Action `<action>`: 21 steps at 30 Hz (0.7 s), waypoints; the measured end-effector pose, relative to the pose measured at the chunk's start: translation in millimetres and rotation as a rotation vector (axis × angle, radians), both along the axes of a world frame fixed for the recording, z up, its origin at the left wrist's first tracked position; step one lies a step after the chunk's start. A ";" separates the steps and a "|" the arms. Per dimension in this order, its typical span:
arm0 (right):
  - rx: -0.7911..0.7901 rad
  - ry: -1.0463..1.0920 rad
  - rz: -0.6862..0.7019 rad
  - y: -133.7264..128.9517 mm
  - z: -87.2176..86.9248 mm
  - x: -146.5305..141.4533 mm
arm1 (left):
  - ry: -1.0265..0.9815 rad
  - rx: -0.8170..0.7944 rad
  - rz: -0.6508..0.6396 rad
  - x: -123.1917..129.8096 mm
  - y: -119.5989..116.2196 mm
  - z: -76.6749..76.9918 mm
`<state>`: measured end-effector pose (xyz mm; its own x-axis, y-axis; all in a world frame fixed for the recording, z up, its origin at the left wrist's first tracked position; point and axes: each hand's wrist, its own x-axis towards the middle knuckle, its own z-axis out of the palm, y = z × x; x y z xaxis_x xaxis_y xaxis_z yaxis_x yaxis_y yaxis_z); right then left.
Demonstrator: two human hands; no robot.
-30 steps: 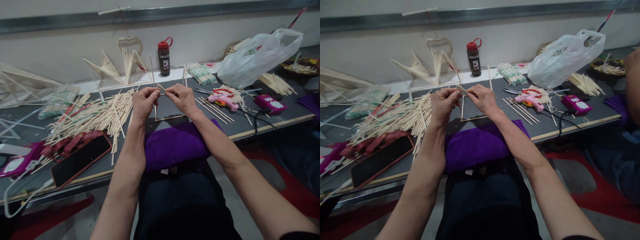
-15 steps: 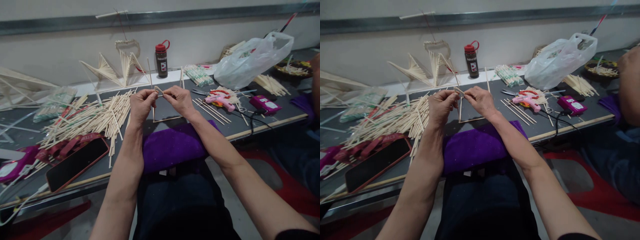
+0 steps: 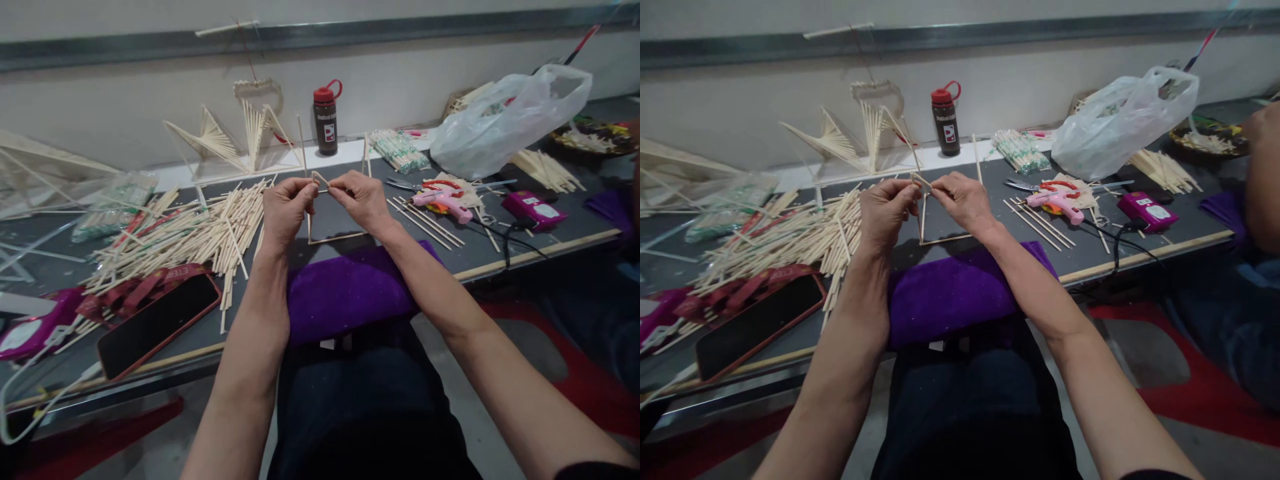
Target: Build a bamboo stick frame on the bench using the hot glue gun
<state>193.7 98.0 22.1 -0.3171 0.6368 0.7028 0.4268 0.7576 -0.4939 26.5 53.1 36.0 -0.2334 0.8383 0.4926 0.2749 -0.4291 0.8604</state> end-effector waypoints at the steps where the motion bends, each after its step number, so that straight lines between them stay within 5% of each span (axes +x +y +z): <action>1: 0.000 0.000 -0.001 0.5 -0.5 -0.1 | 0.005 0.000 0.006 -0.1 0.0 -0.1; 21: -0.003 -0.019 -0.013 1.5 0.8 -1.3 | 0.012 0.002 -0.004 -0.6 0.3 0.9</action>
<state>192.4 99.5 22.9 -0.3220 0.6434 0.6945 0.4460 0.7502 -0.4882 25.9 53.5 36.9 -0.2241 0.8381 0.4973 0.2836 -0.4321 0.8560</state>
